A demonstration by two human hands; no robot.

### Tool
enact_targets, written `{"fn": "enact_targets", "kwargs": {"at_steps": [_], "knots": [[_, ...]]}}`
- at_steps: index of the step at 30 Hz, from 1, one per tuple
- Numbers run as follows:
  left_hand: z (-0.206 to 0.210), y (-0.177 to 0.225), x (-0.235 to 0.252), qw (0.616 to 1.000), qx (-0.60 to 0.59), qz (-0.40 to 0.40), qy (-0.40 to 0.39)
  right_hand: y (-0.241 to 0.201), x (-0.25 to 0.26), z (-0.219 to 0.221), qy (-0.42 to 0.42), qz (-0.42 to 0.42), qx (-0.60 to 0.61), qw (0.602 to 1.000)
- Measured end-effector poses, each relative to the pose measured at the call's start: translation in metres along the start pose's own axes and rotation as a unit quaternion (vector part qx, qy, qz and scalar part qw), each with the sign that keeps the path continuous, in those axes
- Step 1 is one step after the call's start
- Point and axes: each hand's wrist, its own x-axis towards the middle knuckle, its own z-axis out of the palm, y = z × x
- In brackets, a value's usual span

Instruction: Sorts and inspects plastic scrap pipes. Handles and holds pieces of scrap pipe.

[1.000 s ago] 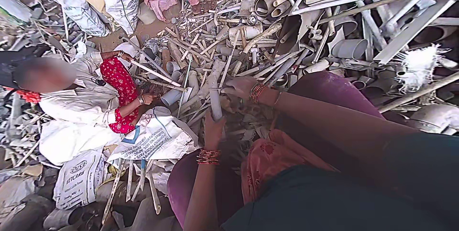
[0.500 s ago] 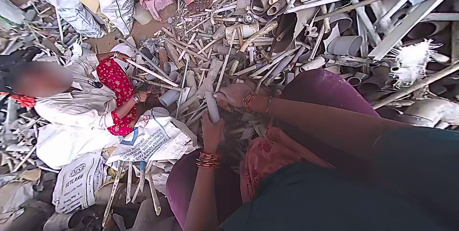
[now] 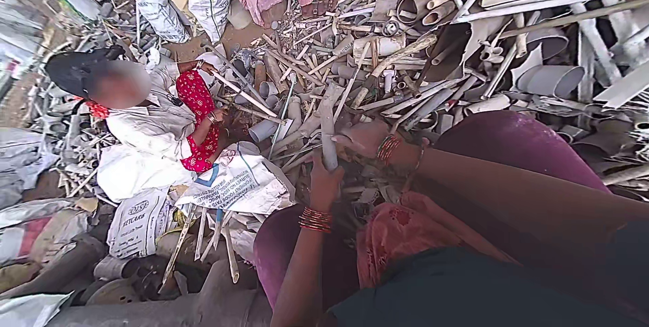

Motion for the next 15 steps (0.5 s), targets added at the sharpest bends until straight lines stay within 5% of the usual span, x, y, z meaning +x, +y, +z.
{"fn": "enact_targets", "kwargs": {"at_steps": [3, 10, 15], "knots": [[0.0, -0.003, 0.005, 1.0, -0.01, -0.005, 0.004, -0.004, -0.002, 0.005, -0.028, -0.03, 0.001, 0.999], [0.001, 0.004, 0.004, 1.0, -0.02, 0.008, -0.014, 0.018, 0.013, -0.016, 0.039, 0.05, 0.008, 0.998], [0.001, -0.006, 0.007, 0.998, -0.069, -0.01, 0.003, -0.007, 0.0, 0.008, -0.049, -0.024, 0.02, 0.998]]}}
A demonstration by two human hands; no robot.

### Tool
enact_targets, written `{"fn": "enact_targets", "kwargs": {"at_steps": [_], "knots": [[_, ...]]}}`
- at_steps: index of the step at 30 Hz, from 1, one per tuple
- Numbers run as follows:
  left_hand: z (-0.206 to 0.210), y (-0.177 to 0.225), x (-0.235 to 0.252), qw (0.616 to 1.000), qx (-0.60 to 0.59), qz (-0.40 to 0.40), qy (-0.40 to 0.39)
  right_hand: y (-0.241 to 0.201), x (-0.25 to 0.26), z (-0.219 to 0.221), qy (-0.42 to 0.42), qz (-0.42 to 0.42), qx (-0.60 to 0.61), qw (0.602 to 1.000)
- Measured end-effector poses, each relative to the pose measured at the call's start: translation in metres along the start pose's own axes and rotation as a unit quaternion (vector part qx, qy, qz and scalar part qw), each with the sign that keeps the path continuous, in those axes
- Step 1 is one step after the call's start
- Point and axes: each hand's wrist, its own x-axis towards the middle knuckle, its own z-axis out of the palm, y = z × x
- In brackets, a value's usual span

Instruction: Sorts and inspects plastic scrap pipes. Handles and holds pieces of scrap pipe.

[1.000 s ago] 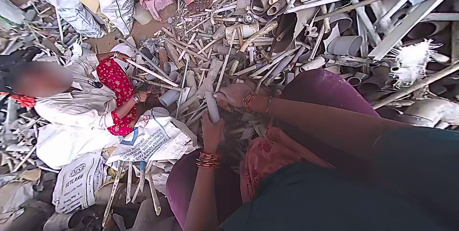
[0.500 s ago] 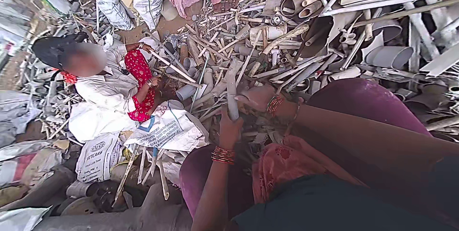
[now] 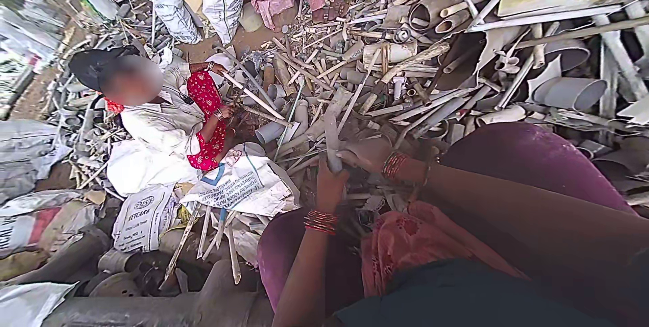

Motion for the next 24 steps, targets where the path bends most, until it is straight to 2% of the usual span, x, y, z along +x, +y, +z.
{"fn": "enact_targets", "kwargs": {"at_steps": [3, 7, 13, 15, 21, 24], "knots": [[0.0, 0.0, 0.0, 1.0, 0.005, 0.0, -0.003, 0.009, 0.005, -0.01, 0.015, 0.034, -0.005, 0.999], [0.001, 0.006, -0.002, 1.0, 0.024, 0.007, -0.016, 0.031, 0.013, -0.027, 0.093, 0.065, 0.003, 0.994], [0.006, -0.002, 0.0, 1.0, -0.004, -0.014, -0.017, 0.009, 0.002, -0.007, 0.005, 0.05, 0.005, 0.999], [0.006, 0.0, 0.003, 1.0, -0.011, -0.01, -0.014, 0.008, 0.004, -0.016, -0.01, 0.048, -0.002, 0.999], [0.011, 0.007, 0.005, 1.0, 0.008, -0.008, -0.022, 0.009, 0.005, -0.021, -0.005, 0.074, -0.005, 0.997], [0.007, 0.007, 0.005, 1.0, 0.009, -0.008, -0.015, 0.009, 0.005, -0.023, 0.032, 0.082, 0.019, 0.996]]}}
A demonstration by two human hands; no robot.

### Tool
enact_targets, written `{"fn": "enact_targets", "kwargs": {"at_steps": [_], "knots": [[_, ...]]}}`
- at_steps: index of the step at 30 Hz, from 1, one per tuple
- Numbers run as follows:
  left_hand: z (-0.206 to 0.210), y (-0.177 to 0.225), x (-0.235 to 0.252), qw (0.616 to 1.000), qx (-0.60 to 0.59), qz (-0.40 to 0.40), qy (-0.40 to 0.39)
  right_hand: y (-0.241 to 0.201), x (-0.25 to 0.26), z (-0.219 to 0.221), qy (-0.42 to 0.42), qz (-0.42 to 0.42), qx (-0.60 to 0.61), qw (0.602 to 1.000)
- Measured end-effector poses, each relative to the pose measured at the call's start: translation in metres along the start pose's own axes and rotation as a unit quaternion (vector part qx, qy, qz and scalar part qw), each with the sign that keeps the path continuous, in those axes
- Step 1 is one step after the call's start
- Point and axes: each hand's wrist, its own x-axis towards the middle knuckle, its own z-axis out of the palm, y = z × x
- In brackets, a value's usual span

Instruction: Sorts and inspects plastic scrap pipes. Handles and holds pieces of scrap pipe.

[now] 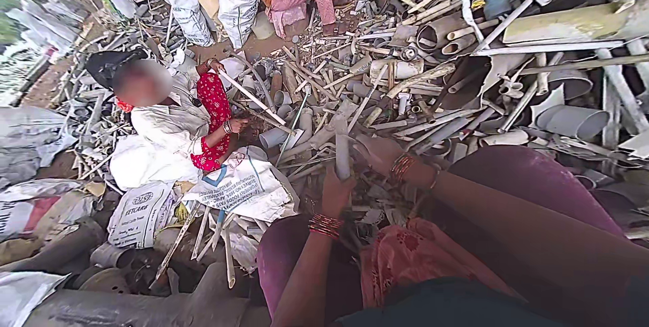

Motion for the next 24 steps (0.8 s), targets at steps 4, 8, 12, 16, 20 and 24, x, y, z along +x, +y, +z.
{"fn": "enact_targets", "kwargs": {"at_steps": [4, 8, 12, 16, 20, 24], "knots": [[-0.006, -0.006, 0.004, 1.0, -0.005, 0.001, 0.013, 0.004, 0.002, -0.003, 0.04, -0.011, 0.038, 0.998], [-0.009, -0.004, 0.003, 1.0, 0.011, -0.003, 0.019, 0.004, 0.003, 0.0, 0.068, -0.034, 0.051, 0.996], [-0.007, -0.005, 0.003, 1.0, -0.004, 0.011, 0.023, 0.002, 0.002, 0.004, 0.079, -0.041, 0.057, 0.994], [-0.006, -0.009, 0.002, 1.0, -0.02, 0.012, 0.02, 0.003, -0.001, 0.001, 0.068, -0.047, 0.062, 0.995], [-0.005, -0.008, 0.0, 0.998, -0.049, 0.008, 0.033, 0.006, -0.003, 0.004, 0.054, -0.073, 0.098, 0.991], [-0.011, -0.004, 0.003, 0.998, -0.028, 0.039, 0.047, 0.003, -0.006, 0.008, 0.028, -0.068, 0.098, 0.992]]}}
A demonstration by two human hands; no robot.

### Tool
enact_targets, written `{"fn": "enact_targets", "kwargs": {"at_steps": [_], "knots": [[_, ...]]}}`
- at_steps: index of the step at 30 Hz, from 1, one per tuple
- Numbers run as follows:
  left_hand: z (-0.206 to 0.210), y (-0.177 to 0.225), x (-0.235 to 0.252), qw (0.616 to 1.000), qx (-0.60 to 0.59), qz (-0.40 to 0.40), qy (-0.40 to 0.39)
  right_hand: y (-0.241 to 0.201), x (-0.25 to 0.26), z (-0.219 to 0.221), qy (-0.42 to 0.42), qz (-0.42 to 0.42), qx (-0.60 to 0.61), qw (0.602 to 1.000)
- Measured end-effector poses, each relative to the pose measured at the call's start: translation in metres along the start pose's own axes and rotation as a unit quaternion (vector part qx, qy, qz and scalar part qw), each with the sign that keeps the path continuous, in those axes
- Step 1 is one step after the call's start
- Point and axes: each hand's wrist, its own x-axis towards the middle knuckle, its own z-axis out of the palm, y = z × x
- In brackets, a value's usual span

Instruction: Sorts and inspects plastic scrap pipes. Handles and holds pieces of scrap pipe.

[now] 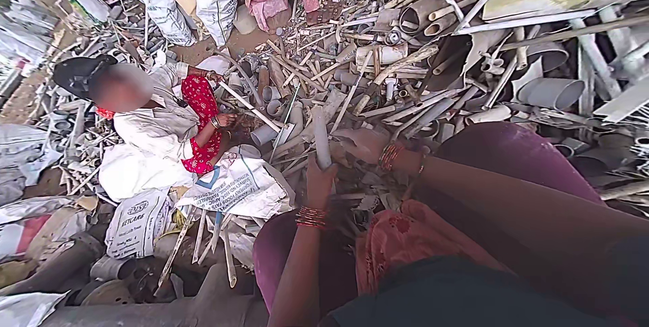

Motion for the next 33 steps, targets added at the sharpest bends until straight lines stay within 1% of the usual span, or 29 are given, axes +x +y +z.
{"fn": "enact_targets", "kwargs": {"at_steps": [4, 6, 10, 11, 13, 15, 17, 18, 20, 22, 23, 24, 26, 28, 30, 33], "knots": [[0.001, -0.002, 0.002, 1.0, -0.007, 0.001, 0.0, 0.004, 0.003, -0.01, 0.075, 0.045, 0.039, 0.995], [0.002, -0.004, 0.002, 1.0, -0.01, 0.01, -0.006, 0.008, 0.004, -0.011, 0.102, 0.025, 0.045, 0.993], [-0.001, -0.006, 0.001, 0.999, 0.009, 0.034, -0.034, 0.012, 0.006, 0.003, 0.074, -0.079, 0.0, 0.994], [-0.002, -0.006, 0.001, 0.999, 0.0, 0.029, -0.044, 0.011, 0.006, 0.006, 0.054, -0.087, -0.018, 0.995], [-0.002, -0.001, -0.003, 0.997, -0.048, 0.012, -0.063, 0.011, 0.009, 0.003, 0.033, -0.057, -0.045, 0.997], [-0.003, 0.003, -0.008, 0.99, -0.11, 0.002, -0.093, 0.017, 0.017, -0.01, 0.021, 0.016, -0.043, 0.999], [-0.003, 0.006, -0.012, 0.984, -0.14, -0.011, -0.112, 0.024, 0.024, -0.02, 0.047, 0.058, -0.029, 0.997], [-0.003, 0.005, -0.013, 0.982, -0.147, -0.016, -0.115, 0.025, 0.023, -0.02, 0.062, 0.056, -0.031, 0.996], [-0.003, 0.005, -0.014, 0.983, -0.142, -0.015, -0.116, 0.022, 0.017, -0.012, 0.078, 0.012, -0.026, 0.997], [-0.003, 0.006, -0.015, 0.984, -0.141, -0.015, -0.106, 0.016, 0.012, 0.0, 0.041, -0.054, -0.032, 0.997], [-0.004, 0.005, -0.015, 0.985, -0.142, -0.018, -0.102, 0.012, 0.009, 0.002, 0.004, -0.075, -0.037, 0.996], [-0.004, 0.005, -0.015, 0.985, -0.141, -0.021, -0.096, 0.009, 0.008, 0.001, -0.027, -0.078, -0.041, 0.996], [-0.004, 0.003, -0.015, 0.985, -0.14, -0.024, -0.097, 0.011, 0.01, -0.005, -0.044, -0.041, -0.047, 0.997], [-0.004, 0.004, -0.017, 0.982, -0.15, -0.025, -0.114, 0.018, 0.017, -0.018, -0.005, 0.014, -0.036, 0.999], [-0.002, 0.003, -0.018, 0.975, -0.169, -0.026, -0.142, 0.024, 0.021, -0.024, 0.041, 0.036, -0.012, 0.998], [0.0, 0.003, -0.019, 0.97, -0.183, -0.026, -0.161, 0.021, 0.017, -0.016, 0.042, 0.002, 0.012, 0.999]]}}
